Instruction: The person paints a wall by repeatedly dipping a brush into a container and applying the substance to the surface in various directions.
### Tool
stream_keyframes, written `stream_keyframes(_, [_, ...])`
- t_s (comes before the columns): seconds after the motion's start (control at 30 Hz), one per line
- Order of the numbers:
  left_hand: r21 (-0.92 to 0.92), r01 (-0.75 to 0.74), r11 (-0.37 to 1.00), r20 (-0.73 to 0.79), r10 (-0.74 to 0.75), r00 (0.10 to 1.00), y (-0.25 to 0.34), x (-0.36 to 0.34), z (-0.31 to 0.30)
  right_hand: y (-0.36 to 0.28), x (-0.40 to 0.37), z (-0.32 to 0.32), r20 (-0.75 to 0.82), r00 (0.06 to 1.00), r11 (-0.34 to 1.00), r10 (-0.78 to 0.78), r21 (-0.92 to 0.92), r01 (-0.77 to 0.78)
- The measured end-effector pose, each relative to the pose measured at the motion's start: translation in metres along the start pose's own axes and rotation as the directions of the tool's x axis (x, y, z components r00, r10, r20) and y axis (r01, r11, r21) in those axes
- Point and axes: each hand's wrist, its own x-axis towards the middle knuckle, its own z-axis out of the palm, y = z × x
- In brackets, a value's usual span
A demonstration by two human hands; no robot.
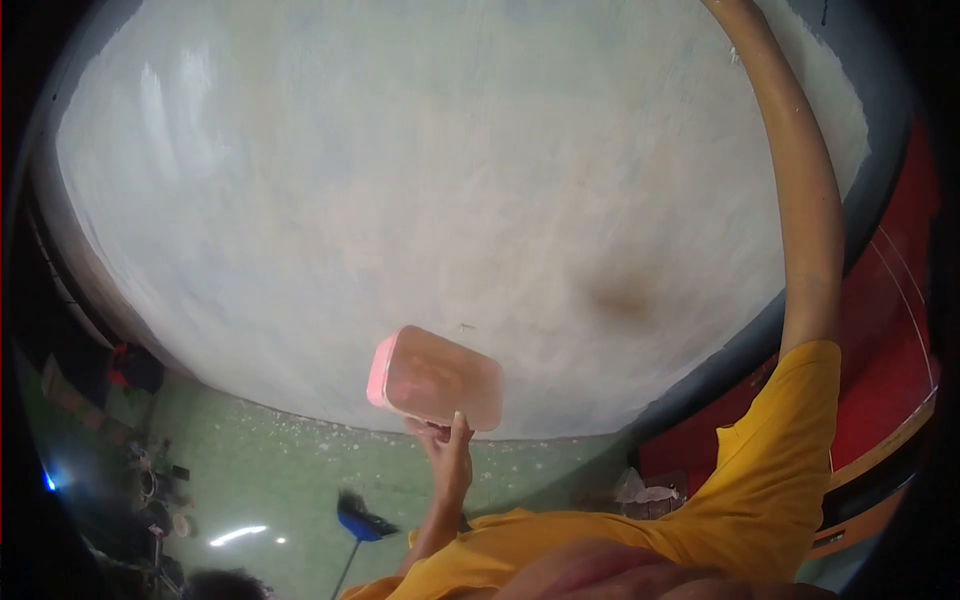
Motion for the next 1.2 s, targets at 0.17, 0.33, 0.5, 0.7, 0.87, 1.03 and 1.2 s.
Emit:
stream_keyframes(0.17, [-0.035,0.025,0.999,-0.030,-0.026,0.999,0.009,0.013,-0.006,-0.088,-0.133,0.050,0.155,0.985,0.979,-0.075,-0.175,0.102])
stream_keyframes(0.33, [-0.015,-0.017,1.000,0.000,0.017,1.000,0.007,0.014,-0.021,-0.231,-0.297,0.040,0.282,0.918,0.924,-0.279,0.340,0.177])
stream_keyframes(0.5, [0.022,-0.009,1.000,0.023,0.009,1.000,0.001,0.018,-0.034,-0.187,-0.259,0.035,0.753,0.644,0.921,0.136,0.143,-0.362])
stream_keyframes(0.7, [0.055,0.011,0.998,0.075,-0.015,0.997,0.001,0.018,-0.038,-0.107,-0.097,-0.003,0.151,0.957,0.941,0.249,0.197,-0.276])
stream_keyframes(0.87, [0.026,0.052,0.998,0.040,-0.053,0.998,0.001,0.018,-0.036,-0.125,-0.118,0.021,0.504,0.849,0.982,0.157,-0.174,-0.078])
stream_keyframes(1.03, [0.057,-0.002,0.998,0.091,-0.003,0.996,-0.017,0.025,-0.048,-0.234,-0.278,0.064,0.204,0.943,0.954,-0.262,0.199,0.222])
stream_keyframes(1.2, [0.054,0.000,0.999,0.070,-0.004,0.998,-0.019,0.025,-0.049,-0.233,-0.260,0.038,0.593,0.796,0.933,-0.118,0.340,-0.115])
